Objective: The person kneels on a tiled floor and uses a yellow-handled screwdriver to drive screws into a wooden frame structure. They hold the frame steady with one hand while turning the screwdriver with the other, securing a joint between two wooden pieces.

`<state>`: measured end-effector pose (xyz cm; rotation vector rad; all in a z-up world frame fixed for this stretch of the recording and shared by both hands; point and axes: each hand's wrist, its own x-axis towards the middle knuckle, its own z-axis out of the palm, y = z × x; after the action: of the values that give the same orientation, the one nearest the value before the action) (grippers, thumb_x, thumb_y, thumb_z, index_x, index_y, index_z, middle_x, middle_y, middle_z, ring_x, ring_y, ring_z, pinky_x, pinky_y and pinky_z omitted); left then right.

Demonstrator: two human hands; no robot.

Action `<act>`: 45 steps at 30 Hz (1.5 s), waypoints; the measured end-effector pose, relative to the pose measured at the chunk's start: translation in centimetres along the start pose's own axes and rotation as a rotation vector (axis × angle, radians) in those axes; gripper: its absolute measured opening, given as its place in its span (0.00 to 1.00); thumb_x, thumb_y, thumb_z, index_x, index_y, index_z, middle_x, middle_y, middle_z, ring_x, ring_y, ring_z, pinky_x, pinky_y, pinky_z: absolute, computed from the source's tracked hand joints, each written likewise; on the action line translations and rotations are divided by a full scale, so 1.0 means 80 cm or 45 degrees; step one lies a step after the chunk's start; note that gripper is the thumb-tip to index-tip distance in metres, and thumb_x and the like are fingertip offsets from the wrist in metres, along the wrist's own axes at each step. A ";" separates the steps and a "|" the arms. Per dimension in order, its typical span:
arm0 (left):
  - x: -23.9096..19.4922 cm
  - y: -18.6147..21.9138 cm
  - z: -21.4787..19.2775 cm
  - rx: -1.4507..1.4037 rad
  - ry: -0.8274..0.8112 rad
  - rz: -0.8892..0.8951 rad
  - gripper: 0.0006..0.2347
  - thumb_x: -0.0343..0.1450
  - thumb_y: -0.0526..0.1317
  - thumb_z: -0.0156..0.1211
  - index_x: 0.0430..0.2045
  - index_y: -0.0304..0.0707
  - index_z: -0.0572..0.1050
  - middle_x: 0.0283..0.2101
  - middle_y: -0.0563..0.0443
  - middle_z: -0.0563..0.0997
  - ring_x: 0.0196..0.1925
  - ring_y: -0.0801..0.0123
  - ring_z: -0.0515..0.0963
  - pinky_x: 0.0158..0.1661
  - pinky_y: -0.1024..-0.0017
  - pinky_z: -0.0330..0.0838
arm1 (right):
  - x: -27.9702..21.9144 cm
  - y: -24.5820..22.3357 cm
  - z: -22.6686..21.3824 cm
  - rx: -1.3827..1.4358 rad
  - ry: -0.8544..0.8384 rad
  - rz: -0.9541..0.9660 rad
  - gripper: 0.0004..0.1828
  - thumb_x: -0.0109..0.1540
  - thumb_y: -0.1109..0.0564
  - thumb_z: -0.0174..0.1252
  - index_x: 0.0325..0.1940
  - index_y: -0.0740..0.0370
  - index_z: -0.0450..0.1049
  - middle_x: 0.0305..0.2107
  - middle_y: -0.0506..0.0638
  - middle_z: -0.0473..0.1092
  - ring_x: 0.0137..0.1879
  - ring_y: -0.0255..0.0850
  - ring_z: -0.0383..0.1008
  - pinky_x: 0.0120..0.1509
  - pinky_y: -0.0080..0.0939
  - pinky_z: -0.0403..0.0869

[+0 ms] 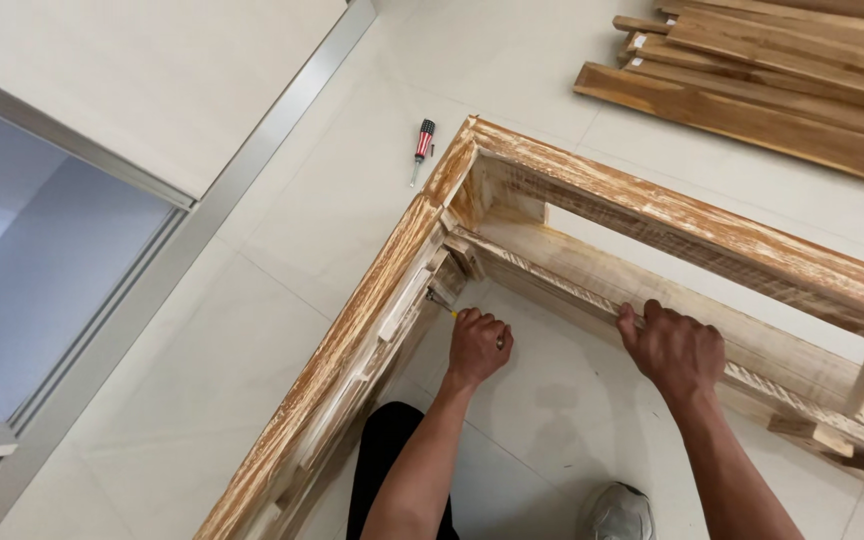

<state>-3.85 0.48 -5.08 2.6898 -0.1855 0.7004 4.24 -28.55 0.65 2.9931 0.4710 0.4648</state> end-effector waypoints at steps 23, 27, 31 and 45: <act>0.016 0.015 -0.025 0.335 -1.017 -0.273 0.26 0.81 0.57 0.32 0.67 0.43 0.68 0.73 0.38 0.65 0.77 0.51 0.57 0.74 0.54 0.39 | 0.003 -0.002 -0.006 0.041 -0.141 0.021 0.32 0.72 0.30 0.37 0.30 0.47 0.77 0.18 0.43 0.72 0.28 0.42 0.78 0.38 0.45 0.75; 0.013 0.001 -0.008 0.412 -1.149 -0.306 0.30 0.79 0.61 0.24 0.74 0.47 0.59 0.78 0.40 0.55 0.81 0.52 0.45 0.75 0.53 0.35 | 0.004 -0.003 -0.009 0.033 -0.133 0.022 0.32 0.72 0.30 0.37 0.31 0.46 0.77 0.18 0.43 0.72 0.29 0.42 0.79 0.38 0.45 0.75; 0.019 -0.007 -0.005 0.421 -1.213 -0.319 0.31 0.79 0.62 0.23 0.74 0.47 0.57 0.79 0.40 0.52 0.82 0.53 0.43 0.75 0.53 0.33 | 0.005 -0.003 -0.009 0.028 -0.120 0.020 0.31 0.72 0.30 0.38 0.30 0.46 0.77 0.18 0.42 0.72 0.28 0.41 0.78 0.37 0.44 0.74; -0.027 -0.038 0.019 0.222 -0.985 -0.038 0.24 0.77 0.57 0.43 0.66 0.48 0.70 0.76 0.36 0.57 0.81 0.48 0.49 0.76 0.44 0.33 | 0.001 -0.002 -0.003 0.009 -0.097 -0.029 0.30 0.72 0.31 0.39 0.31 0.46 0.78 0.18 0.43 0.73 0.27 0.42 0.78 0.35 0.44 0.75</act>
<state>-4.41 2.80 -8.26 2.9811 -0.2791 -0.3839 4.19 -28.38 0.86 2.9957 0.5006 0.3462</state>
